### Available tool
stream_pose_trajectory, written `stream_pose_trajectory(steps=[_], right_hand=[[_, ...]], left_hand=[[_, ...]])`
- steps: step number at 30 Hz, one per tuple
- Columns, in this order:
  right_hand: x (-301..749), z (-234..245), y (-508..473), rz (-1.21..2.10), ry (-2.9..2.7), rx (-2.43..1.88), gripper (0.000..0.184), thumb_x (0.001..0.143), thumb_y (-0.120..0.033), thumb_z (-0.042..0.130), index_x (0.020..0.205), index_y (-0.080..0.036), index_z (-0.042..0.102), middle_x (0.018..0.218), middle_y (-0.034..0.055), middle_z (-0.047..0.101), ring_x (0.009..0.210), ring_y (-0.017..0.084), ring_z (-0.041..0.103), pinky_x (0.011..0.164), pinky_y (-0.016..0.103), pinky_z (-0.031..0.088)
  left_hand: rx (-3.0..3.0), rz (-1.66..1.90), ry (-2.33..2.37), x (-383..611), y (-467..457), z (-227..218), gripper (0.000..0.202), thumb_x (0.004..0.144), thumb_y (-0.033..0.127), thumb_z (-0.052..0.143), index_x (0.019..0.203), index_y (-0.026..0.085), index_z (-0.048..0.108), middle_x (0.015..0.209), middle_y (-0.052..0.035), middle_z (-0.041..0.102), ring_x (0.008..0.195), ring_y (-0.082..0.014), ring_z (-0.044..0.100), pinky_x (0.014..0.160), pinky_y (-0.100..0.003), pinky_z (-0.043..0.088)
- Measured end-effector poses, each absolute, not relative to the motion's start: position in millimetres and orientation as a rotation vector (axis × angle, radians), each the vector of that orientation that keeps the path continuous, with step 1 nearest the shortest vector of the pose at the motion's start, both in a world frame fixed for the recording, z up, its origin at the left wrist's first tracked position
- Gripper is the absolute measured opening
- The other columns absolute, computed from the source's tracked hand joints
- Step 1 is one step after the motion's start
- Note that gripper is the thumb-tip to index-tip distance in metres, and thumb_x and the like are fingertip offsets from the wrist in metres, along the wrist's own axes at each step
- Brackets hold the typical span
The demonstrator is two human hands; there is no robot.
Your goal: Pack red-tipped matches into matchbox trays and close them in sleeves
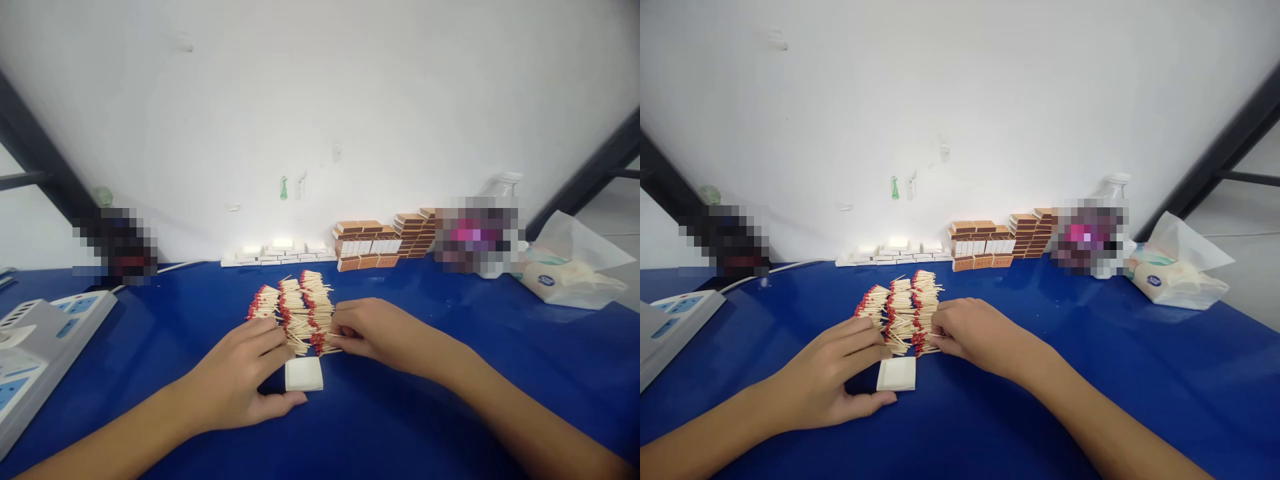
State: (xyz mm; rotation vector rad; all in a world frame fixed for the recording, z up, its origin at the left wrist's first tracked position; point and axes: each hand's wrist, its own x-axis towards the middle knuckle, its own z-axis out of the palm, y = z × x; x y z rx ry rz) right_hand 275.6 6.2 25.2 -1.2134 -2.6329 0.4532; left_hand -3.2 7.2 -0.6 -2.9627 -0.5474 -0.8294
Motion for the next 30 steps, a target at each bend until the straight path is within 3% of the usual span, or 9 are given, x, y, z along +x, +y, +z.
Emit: stream_pose_trajectory(steps=[13, 30], right_hand=[[276.3, 27.7, 7.6, 0.249, -2.543, -1.216, 0.017, 0.104, -0.027, 0.063, 0.091, -0.017, 0.067, 0.097, 0.0037, 0.063, 0.075, 0.013, 0.056, 0.067, 0.027, 0.038], [272.3, 26.3, 7.1, 0.206, -2.507, -1.107, 0.02, 0.105, -0.024, 0.061, 0.088, -0.017, 0.069, 0.086, 0.003, 0.066, 0.071, 0.013, 0.056, 0.065, 0.026, 0.038]], left_hand=[[-2.884, -0.949, -0.603, -1.9, 5.6, -2.8, 0.034, 0.09, 0.04, 0.08, 0.114, 0.018, 0.072, 0.089, -0.0065, 0.069, 0.085, -0.0234, 0.065, 0.081, -0.04, 0.057], [-2.905, -0.937, -0.557, -1.4, 5.1, -0.9, 0.046, 0.087, 0.054, 0.081, 0.111, 0.016, 0.074, 0.087, -0.0067, 0.07, 0.082, -0.0228, 0.065, 0.081, -0.039, 0.058]])
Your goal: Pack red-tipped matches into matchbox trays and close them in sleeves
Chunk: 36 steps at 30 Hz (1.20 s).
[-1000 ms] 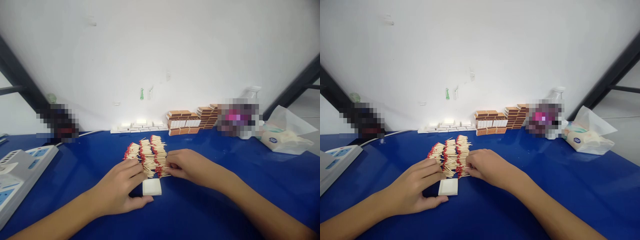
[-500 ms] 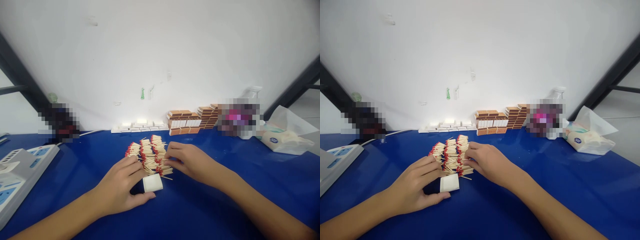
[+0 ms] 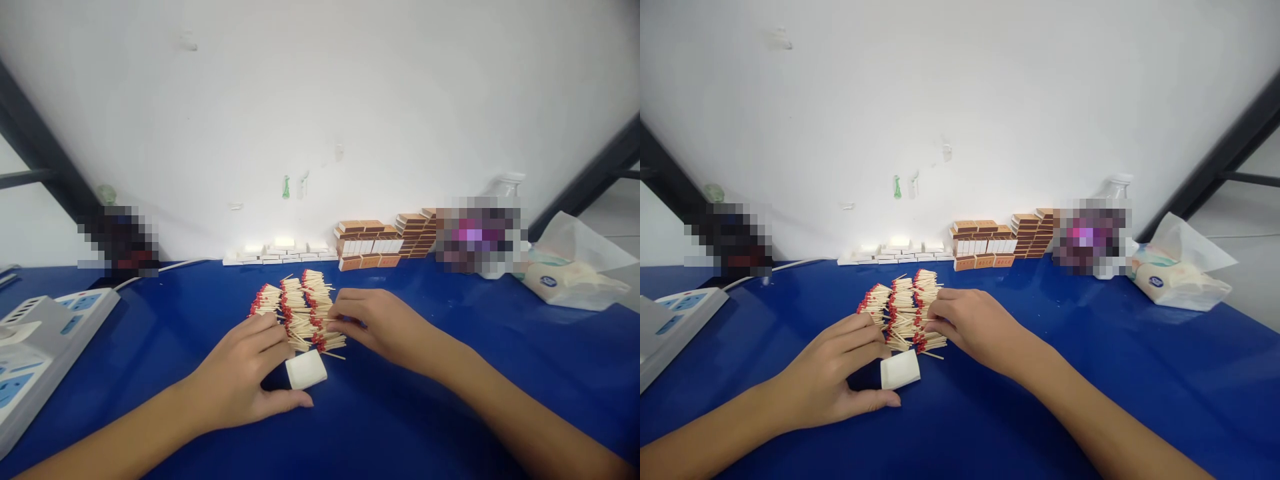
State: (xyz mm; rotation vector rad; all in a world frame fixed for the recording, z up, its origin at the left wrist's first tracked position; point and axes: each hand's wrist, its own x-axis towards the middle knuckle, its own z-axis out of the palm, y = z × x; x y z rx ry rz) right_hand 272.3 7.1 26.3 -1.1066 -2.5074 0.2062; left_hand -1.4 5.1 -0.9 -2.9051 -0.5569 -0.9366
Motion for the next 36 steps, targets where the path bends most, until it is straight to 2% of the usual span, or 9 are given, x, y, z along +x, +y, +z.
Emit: stream_pose_trajectory(steps=[17, 25, 29, 36], right_hand=[[271, 30, 6, 0.256, -2.555, -1.146, 0.024, 0.106, -0.022, 0.058, 0.084, -0.017, 0.065, 0.086, 0.003, 0.065, 0.072, 0.013, 0.055, 0.065, 0.027, 0.037], [268, 30, 1, 0.484, -2.504, -1.05, 0.022, 0.104, -0.027, 0.065, 0.084, -0.017, 0.066, 0.084, 0.0, 0.063, 0.074, 0.012, 0.054, 0.068, 0.026, 0.038], [264, 34, -4, 0.599, -2.47, -1.02, 0.022, 0.104, -0.028, 0.065, 0.084, -0.018, 0.067, 0.084, -0.0002, 0.063, 0.075, 0.013, 0.054, 0.069, 0.027, 0.039], [251, 28, -14, 0.761, -2.452, -0.937, 0.009, 0.098, -0.023, 0.072, 0.09, -0.019, 0.072, 0.09, -0.0006, 0.068, 0.078, 0.011, 0.06, 0.069, 0.025, 0.043]], left_hand=[[-2.933, -0.922, -0.556, -1, 6, -1, 0.042, 0.089, 0.048, 0.081, 0.117, 0.017, 0.072, 0.097, -0.0079, 0.074, 0.089, -0.0238, 0.067, 0.085, -0.04, 0.058], [-2.915, -0.937, -0.575, -1, 6, -3, 0.043, 0.087, 0.046, 0.082, 0.119, 0.019, 0.071, 0.093, -0.0058, 0.071, 0.086, -0.0226, 0.064, 0.08, -0.038, 0.055], [-2.901, -0.95, -0.599, -2, 6, -7, 0.042, 0.086, 0.047, 0.083, 0.115, 0.019, 0.071, 0.092, -0.0057, 0.07, 0.086, -0.0229, 0.063, 0.078, -0.038, 0.054], [-2.9, -0.938, -0.596, -1, 5, -6, 0.037, 0.087, 0.049, 0.082, 0.105, 0.018, 0.072, 0.083, -0.0042, 0.066, 0.08, -0.0215, 0.06, 0.074, -0.036, 0.052]])
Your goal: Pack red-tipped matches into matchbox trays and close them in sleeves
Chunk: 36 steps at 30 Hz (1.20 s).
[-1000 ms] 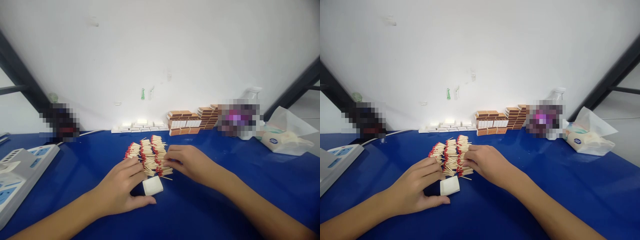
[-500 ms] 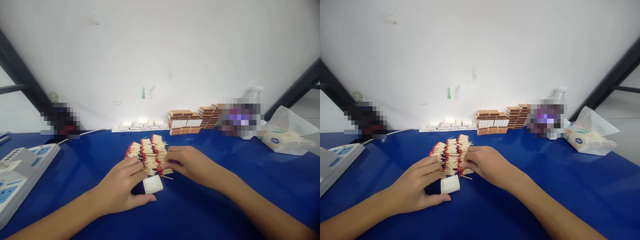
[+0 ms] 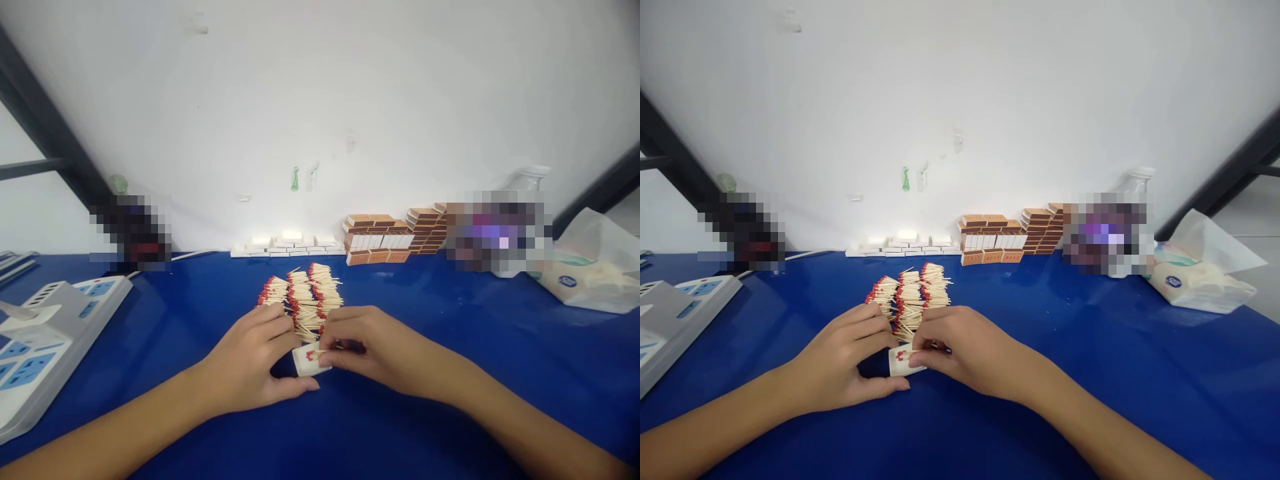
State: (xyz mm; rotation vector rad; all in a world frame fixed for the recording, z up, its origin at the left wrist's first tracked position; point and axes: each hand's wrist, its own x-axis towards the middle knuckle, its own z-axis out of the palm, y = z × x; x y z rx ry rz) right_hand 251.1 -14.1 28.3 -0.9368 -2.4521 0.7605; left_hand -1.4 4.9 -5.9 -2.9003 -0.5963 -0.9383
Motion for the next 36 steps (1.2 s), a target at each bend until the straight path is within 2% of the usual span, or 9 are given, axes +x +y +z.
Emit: stream_pose_trajectory(steps=[2, 9, 17, 26, 32, 36], right_hand=[[247, 23, -17, 0.767, -2.457, -0.951, 0.007, 0.098, -0.024, 0.073, 0.093, -0.019, 0.074, 0.094, 0.0005, 0.069, 0.081, 0.012, 0.062, 0.071, 0.025, 0.045], [239, 13, -22, 0.706, -2.454, -1.013, 0.019, 0.102, -0.036, 0.068, 0.097, -0.02, 0.076, 0.098, 0.0026, 0.069, 0.084, 0.014, 0.063, 0.073, 0.026, 0.047], [240, 17, -22, 0.718, -2.483, -1.05, 0.011, 0.098, -0.029, 0.072, 0.098, -0.019, 0.077, 0.098, 0.0027, 0.069, 0.082, 0.014, 0.063, 0.071, 0.025, 0.047], [240, 15, -21, 0.703, -2.501, -1.088, 0.009, 0.099, -0.025, 0.071, 0.096, -0.02, 0.078, 0.099, 0.0024, 0.068, 0.083, 0.014, 0.064, 0.073, 0.026, 0.047], [241, 13, -21, 0.641, -2.521, -1.124, 0.011, 0.099, -0.026, 0.069, 0.094, -0.019, 0.076, 0.096, 0.0016, 0.067, 0.081, 0.014, 0.062, 0.071, 0.027, 0.044], [241, 13, -21, 0.666, -2.516, -1.136, 0.011, 0.099, -0.024, 0.069, 0.092, -0.018, 0.075, 0.096, 0.0015, 0.067, 0.081, 0.013, 0.062, 0.071, 0.026, 0.045]], left_hand=[[-2.889, -0.947, -0.59, 0, 5, -5, 0.036, 0.087, 0.049, 0.082, 0.103, 0.018, 0.072, 0.082, -0.004, 0.066, 0.079, -0.0211, 0.06, 0.073, -0.035, 0.051], [-2.905, -0.936, -0.567, 0, 5, -6, 0.035, 0.088, 0.047, 0.081, 0.105, 0.018, 0.07, 0.084, -0.0051, 0.067, 0.079, -0.0209, 0.06, 0.074, -0.036, 0.052], [-2.922, -0.94, -0.535, 0, 4, -3, 0.033, 0.087, 0.045, 0.082, 0.099, 0.017, 0.07, 0.08, -0.0044, 0.064, 0.077, -0.0207, 0.059, 0.073, -0.035, 0.053], [-2.93, -0.958, -0.523, -1, 4, -3, 0.033, 0.088, 0.044, 0.082, 0.104, 0.018, 0.07, 0.086, -0.0053, 0.068, 0.081, -0.0213, 0.062, 0.077, -0.036, 0.055], [-2.929, -0.929, -0.535, 0, 5, -3, 0.033, 0.089, 0.045, 0.08, 0.102, 0.017, 0.069, 0.081, -0.0048, 0.066, 0.077, -0.021, 0.059, 0.073, -0.036, 0.052], [-2.937, -0.93, -0.541, 0, 5, -3, 0.033, 0.089, 0.045, 0.08, 0.103, 0.017, 0.069, 0.083, -0.0051, 0.066, 0.079, -0.0212, 0.06, 0.076, -0.036, 0.053]])
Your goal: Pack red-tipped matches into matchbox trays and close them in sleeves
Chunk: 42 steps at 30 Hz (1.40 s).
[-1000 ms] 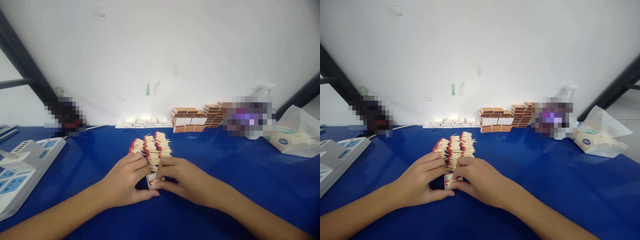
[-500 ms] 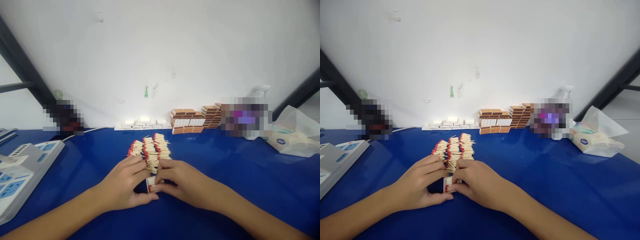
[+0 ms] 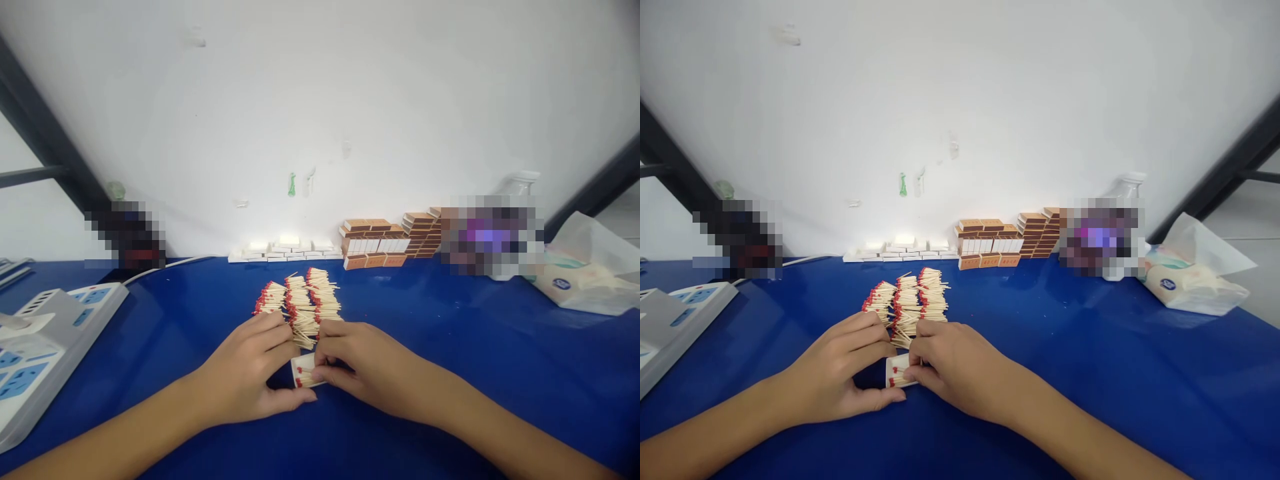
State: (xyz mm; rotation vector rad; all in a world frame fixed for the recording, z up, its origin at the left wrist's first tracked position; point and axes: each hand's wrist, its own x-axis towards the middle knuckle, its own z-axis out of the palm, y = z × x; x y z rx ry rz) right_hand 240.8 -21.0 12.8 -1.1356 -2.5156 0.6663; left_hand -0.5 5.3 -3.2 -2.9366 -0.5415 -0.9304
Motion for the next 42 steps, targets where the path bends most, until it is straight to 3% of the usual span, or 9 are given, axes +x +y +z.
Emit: stream_pose_trajectory(steps=[12, 18, 25, 35, 42], right_hand=[[240, 17, -23, 0.79, -2.439, -1.08, 0.006, 0.098, -0.024, 0.071, 0.094, -0.021, 0.075, 0.096, -0.0001, 0.066, 0.077, 0.011, 0.06, 0.067, 0.024, 0.043], [251, 17, -11, 0.46, -2.456, -1.12, 0.016, 0.102, -0.024, 0.063, 0.09, -0.019, 0.071, 0.091, 0.0017, 0.066, 0.078, 0.013, 0.059, 0.069, 0.027, 0.041], [271, 24, 5, 0.048, -2.54, -1.517, 0.023, 0.105, -0.03, 0.059, 0.086, -0.018, 0.067, 0.09, 0.0047, 0.064, 0.074, 0.017, 0.057, 0.064, 0.031, 0.033], [269, 30, -5, 0.565, -2.56, -1.288, 0.019, 0.095, -0.03, 0.074, 0.084, -0.021, 0.061, 0.088, -0.0009, 0.065, 0.077, 0.014, 0.054, 0.067, 0.028, 0.037], [269, 25, -1, 0.587, -2.561, -1.298, 0.017, 0.096, -0.026, 0.073, 0.086, -0.02, 0.06, 0.091, -0.0007, 0.065, 0.079, 0.014, 0.055, 0.068, 0.028, 0.036]], left_hand=[[-2.948, -0.942, -0.511, 1, 4, -1, 0.032, 0.089, 0.042, 0.08, 0.104, 0.016, 0.069, 0.082, -0.005, 0.065, 0.078, -0.0211, 0.058, 0.073, -0.035, 0.051], [-2.915, -0.938, -0.529, -2, 5, -5, 0.034, 0.089, 0.044, 0.08, 0.104, 0.015, 0.069, 0.082, -0.006, 0.066, 0.077, -0.0215, 0.059, 0.074, -0.036, 0.053], [-2.88, -0.937, -0.529, -2, 3, -6, 0.035, 0.09, 0.046, 0.079, 0.101, 0.014, 0.071, 0.079, -0.0065, 0.065, 0.076, -0.0226, 0.06, 0.073, -0.037, 0.054], [-2.887, -0.914, -0.516, -1, 4, -4, 0.035, 0.091, 0.047, 0.077, 0.1, 0.014, 0.072, 0.079, -0.0072, 0.066, 0.078, -0.0229, 0.06, 0.075, -0.038, 0.055], [-2.894, -0.9, -0.499, -1, 2, -4, 0.035, 0.093, 0.048, 0.075, 0.1, 0.013, 0.072, 0.08, -0.0077, 0.067, 0.077, -0.023, 0.061, 0.074, -0.038, 0.055]])
